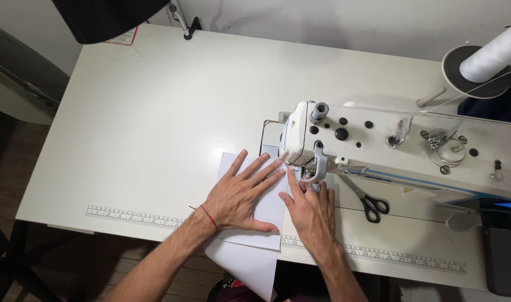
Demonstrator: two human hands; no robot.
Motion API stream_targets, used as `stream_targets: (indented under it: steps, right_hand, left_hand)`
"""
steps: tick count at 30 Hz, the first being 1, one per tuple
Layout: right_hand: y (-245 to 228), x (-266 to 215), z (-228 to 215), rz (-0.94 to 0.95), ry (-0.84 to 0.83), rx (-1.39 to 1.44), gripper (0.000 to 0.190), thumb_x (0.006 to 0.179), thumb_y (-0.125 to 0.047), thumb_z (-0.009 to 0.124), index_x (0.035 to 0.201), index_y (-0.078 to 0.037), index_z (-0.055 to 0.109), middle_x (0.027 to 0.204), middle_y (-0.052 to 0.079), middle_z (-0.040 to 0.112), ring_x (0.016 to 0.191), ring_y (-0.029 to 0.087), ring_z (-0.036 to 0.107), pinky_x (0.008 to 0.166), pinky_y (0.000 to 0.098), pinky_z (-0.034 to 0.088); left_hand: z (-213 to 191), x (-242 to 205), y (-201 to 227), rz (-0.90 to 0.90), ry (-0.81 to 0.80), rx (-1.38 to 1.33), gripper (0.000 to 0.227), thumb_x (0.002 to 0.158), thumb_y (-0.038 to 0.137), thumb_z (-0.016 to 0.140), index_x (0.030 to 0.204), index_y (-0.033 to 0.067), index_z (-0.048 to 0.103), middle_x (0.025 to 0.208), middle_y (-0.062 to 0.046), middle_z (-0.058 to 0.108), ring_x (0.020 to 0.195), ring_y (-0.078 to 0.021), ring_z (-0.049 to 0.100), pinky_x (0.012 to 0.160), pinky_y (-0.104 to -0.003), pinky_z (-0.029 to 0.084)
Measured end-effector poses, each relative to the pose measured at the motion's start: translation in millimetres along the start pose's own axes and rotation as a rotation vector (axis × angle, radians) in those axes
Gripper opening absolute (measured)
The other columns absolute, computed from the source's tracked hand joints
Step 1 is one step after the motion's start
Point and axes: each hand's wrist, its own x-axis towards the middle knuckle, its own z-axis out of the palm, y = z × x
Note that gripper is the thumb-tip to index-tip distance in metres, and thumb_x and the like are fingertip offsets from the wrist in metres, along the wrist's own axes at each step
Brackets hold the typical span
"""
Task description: Folding and cutting a strip of paper using scissors at a sewing workstation.
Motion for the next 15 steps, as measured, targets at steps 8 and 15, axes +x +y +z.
stream_targets:
  steps: [8,15]
  right_hand:
    - [-8.4,27.4,-77.0,0.115,-0.175,0.375,0.072,0.12,-0.069,0.042,0.163,-0.018,0.07,0.108,0.022,0.086,0.12,0.043,0.073,0.099,0.0549,0.054]
    - [44.1,41.2,-17.0,0.283,-0.084,0.75,0.049,0.107,-0.046,0.084,0.129,-0.003,0.075,0.102,0.027,0.076,0.105,0.06,0.076,0.083,0.0637,0.063]
  left_hand:
    - [-8.7,6.4,5.1,-0.158,-0.283,0.02,0.138,0.079,0.118,0.034,0.185,0.0309,0.029,0.194,0.004,0.03,0.18,-0.0274,0.019,0.148,-0.063,-0.001]
    - [-10.1,6.4,5.0,-0.157,-0.318,0.018,0.138,0.078,0.117,0.036,0.186,0.0317,0.027,0.194,0.005,0.029,0.18,-0.0265,0.018,0.148,-0.063,-0.001]
